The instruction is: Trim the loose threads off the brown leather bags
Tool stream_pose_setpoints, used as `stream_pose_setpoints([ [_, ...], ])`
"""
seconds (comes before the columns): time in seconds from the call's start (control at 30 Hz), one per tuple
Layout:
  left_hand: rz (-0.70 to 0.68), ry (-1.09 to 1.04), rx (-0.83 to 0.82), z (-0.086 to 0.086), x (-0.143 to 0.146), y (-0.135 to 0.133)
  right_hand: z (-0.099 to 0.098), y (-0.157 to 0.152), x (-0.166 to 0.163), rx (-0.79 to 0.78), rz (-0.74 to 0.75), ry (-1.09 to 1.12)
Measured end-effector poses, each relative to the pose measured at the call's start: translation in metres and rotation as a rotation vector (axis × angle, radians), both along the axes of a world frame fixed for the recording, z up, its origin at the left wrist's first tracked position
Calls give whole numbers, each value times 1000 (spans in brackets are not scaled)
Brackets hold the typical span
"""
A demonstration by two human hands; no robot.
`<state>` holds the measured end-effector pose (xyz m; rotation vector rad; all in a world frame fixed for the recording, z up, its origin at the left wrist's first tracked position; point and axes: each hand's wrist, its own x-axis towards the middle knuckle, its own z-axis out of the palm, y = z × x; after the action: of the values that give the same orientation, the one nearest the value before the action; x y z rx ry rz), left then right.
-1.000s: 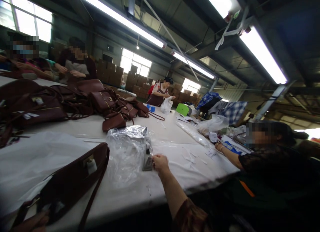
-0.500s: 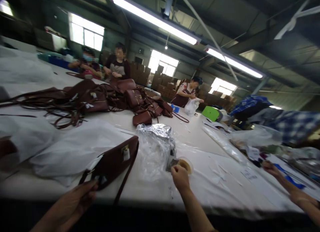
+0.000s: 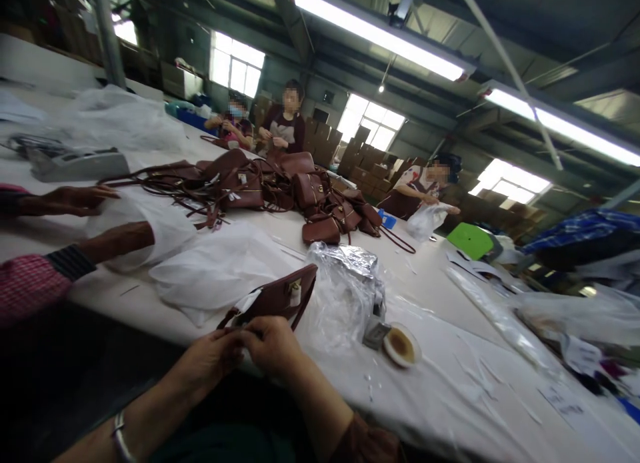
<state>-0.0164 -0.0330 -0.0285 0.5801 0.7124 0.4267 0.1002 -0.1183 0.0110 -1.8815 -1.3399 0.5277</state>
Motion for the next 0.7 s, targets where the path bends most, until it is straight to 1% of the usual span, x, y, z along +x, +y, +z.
stream_pose_setpoints([
  [0.13, 17, -6, 8, -3, -1, 0, 2, 12, 2, -108, -5, -104],
  [0.33, 39, 19, 56, -6, 0, -1, 2, 16, 4, -178, -44, -115],
  [0.47, 58, 42, 104, -6, 0, -2, 4, 20, -1, -249, -130, -153],
  [0.6, 69, 54, 151, -8, 1, -4, 4, 26, -8, -356, -234, -302],
  [0.7, 81, 62, 184, -11, 3, -7, 1, 30, -12, -382, -287, -392],
])
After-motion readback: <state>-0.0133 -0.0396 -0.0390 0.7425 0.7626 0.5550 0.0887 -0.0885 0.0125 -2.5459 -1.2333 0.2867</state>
